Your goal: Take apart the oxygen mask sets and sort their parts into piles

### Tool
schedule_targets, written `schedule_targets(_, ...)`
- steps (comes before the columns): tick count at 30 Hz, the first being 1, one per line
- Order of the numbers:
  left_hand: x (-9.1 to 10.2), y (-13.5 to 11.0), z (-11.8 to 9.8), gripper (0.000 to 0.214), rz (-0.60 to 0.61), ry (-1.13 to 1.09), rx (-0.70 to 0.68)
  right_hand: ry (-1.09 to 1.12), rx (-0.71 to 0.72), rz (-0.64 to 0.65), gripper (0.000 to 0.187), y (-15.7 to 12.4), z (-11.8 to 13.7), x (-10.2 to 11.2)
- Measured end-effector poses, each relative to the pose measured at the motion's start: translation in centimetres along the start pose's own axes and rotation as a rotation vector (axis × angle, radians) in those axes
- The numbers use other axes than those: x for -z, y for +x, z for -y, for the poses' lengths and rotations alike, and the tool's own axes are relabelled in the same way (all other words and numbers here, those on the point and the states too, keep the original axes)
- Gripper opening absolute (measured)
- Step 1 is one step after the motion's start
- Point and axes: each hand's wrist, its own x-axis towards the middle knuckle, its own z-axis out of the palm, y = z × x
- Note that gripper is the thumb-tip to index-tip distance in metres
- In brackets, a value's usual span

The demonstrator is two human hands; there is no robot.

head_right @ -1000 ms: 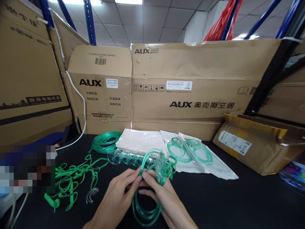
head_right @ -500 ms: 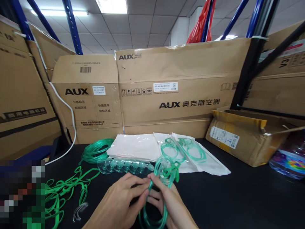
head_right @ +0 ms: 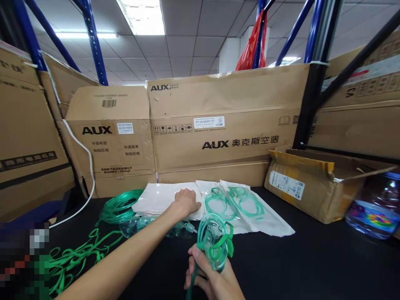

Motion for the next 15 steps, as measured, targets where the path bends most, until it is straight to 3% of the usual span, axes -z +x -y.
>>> schedule_targets(5,-0.8,1.3,1.1,0.035,0.058,0.07,0.071,-0.021,-0.015,0.005,0.044,-0.4,0.0,0.1)
schedule_targets(15,-0.7,1.3,2.7,0.034,0.051,0.087,0.116,-0.054,-0.027,0.003,0.043,-0.6,0.5,-0.2)
